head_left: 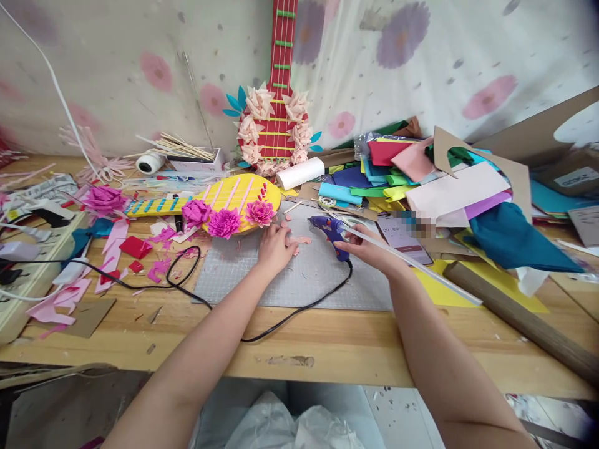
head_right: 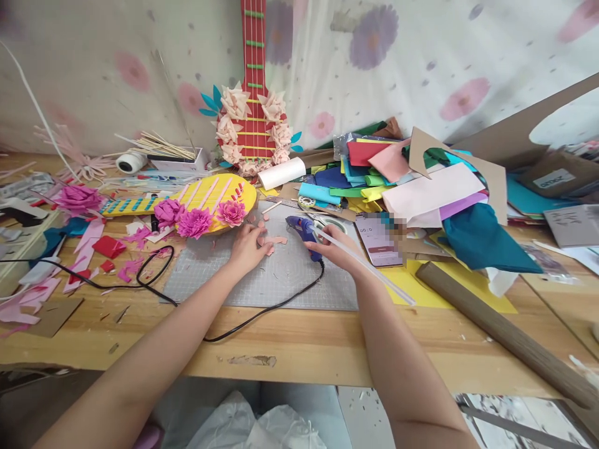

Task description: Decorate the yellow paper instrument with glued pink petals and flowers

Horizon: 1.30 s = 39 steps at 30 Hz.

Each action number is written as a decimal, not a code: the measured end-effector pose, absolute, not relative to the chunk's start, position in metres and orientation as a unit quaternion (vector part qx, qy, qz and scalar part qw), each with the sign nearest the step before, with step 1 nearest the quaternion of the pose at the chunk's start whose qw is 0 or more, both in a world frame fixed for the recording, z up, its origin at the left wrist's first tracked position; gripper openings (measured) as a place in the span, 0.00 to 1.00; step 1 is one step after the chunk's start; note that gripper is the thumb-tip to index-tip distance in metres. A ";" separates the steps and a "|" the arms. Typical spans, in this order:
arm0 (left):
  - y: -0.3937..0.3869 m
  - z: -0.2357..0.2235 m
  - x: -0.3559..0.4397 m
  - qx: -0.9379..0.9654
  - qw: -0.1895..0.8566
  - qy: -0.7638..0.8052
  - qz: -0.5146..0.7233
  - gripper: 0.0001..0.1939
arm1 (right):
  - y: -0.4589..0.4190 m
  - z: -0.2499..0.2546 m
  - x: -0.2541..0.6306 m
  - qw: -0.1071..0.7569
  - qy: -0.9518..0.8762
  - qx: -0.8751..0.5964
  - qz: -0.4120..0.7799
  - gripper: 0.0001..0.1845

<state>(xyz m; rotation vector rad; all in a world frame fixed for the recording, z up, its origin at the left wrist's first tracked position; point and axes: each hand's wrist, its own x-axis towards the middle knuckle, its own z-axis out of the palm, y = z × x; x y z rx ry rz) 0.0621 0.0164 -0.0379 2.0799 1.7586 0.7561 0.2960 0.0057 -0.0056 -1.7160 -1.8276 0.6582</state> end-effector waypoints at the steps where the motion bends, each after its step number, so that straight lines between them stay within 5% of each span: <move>1: 0.017 -0.039 0.062 0.727 0.155 0.616 0.262 0.16 | 0.007 -0.010 0.291 0.273 -0.680 -0.640 0.231 0.23; 8: 0.018 -0.041 0.060 0.724 0.169 0.607 0.281 0.06 | 0.010 -0.027 0.264 0.275 -0.675 -0.660 0.182 0.20; 15: 0.018 -0.040 0.061 0.723 0.169 0.610 0.277 0.12 | 0.011 -0.033 0.254 0.283 -0.617 -0.707 0.196 0.21; 26: 0.017 -0.040 0.061 0.698 0.194 0.606 0.327 0.03 | 0.014 -0.045 0.259 0.411 -0.542 -0.679 0.274 0.26; 32: 0.016 -0.044 0.060 0.654 0.266 0.572 0.419 0.05 | 0.013 -0.039 0.257 0.519 -0.476 -0.578 0.412 0.23; 39: 0.017 -0.052 0.058 0.595 0.342 0.551 0.475 0.08 | -0.004 -0.015 0.262 0.416 -0.556 -0.560 0.452 0.22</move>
